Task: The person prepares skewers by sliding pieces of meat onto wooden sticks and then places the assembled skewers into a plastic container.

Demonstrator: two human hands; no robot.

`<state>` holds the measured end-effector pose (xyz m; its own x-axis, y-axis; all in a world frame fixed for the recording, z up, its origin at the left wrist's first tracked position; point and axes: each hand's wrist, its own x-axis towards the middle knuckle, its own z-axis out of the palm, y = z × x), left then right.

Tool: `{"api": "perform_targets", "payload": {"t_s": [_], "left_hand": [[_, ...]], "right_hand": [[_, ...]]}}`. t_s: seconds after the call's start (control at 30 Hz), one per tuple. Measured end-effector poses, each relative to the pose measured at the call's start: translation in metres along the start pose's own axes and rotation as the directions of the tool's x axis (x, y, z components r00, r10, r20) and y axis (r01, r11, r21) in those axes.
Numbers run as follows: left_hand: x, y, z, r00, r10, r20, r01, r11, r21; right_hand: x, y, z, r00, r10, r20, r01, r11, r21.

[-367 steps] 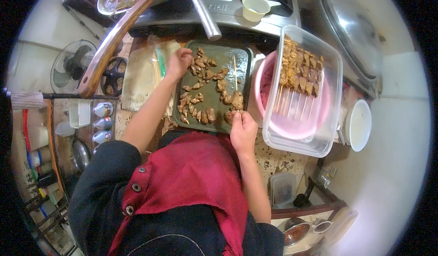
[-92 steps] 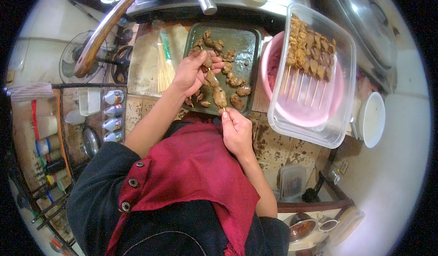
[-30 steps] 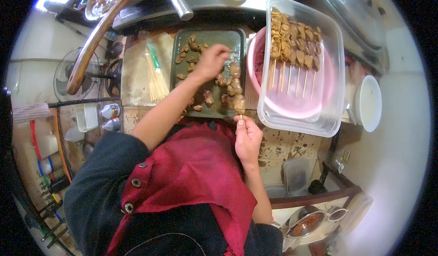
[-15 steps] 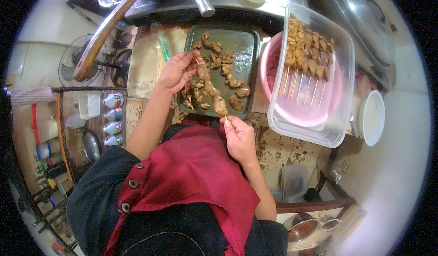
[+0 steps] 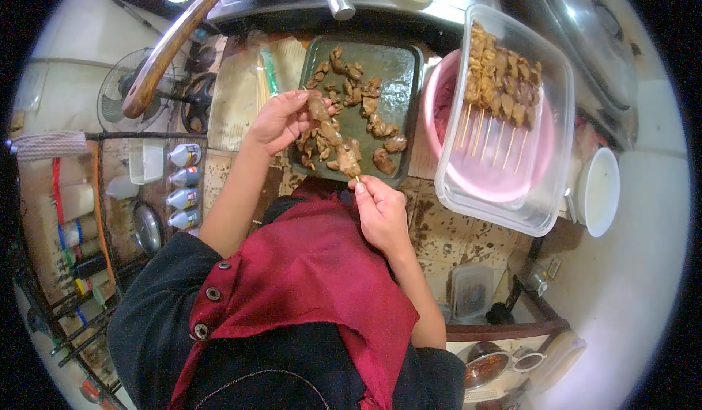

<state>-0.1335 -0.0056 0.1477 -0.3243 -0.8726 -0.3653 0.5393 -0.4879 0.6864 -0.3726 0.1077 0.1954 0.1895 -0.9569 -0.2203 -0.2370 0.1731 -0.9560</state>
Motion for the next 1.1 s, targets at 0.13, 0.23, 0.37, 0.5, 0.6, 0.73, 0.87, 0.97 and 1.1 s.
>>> {"api": "perform_targets", "payload": {"t_s": [0.13,0.23,0.37,0.5,0.6,0.73,0.87,0.97,1.1], "left_hand": [[-0.006,0.003,-0.002,0.994,0.025,-0.105,-0.024,1.0,0.007],[-0.007,-0.005,-0.013,0.897,0.183,-0.402,0.068,0.842,0.536],[-0.013,-0.036,-0.04,0.887,0.259,-0.383,0.336,0.207,0.919],[-0.018,-0.053,-0.022,0.888,0.373,-0.27,0.305,-0.038,0.952],[-0.012,-0.058,-0.03,0.905,0.364,-0.222,0.272,-0.09,0.958],[-0.011,-0.056,-0.031,0.922,0.327,-0.208,0.235,-0.044,0.971],[-0.011,-0.054,-0.053,0.888,0.254,-0.384,0.078,0.739,0.669],[-0.017,-0.024,-0.017,0.928,0.072,-0.365,-0.061,0.997,0.042],[-0.021,-0.012,-0.007,0.948,0.06,-0.314,-0.08,0.995,-0.052]], "right_hand": [[0.0,0.006,0.004,0.999,0.006,-0.047,-0.002,0.996,0.086],[0.0,0.02,0.002,0.992,0.053,-0.112,-0.033,0.983,0.18],[0.0,0.031,-0.004,0.982,0.143,-0.126,-0.106,0.958,0.266],[-0.003,0.029,-0.005,0.983,0.13,-0.132,-0.091,0.959,0.268],[-0.005,0.032,-0.003,0.985,0.133,-0.109,-0.096,0.95,0.296],[-0.007,0.032,-0.008,0.987,0.147,-0.071,-0.127,0.964,0.235],[-0.01,0.033,-0.007,0.993,0.114,-0.007,-0.111,0.977,0.183],[-0.013,0.033,-0.004,0.991,0.127,0.036,-0.132,0.969,0.208],[-0.011,0.027,-0.001,0.994,0.08,0.072,-0.091,0.981,0.169]]}}
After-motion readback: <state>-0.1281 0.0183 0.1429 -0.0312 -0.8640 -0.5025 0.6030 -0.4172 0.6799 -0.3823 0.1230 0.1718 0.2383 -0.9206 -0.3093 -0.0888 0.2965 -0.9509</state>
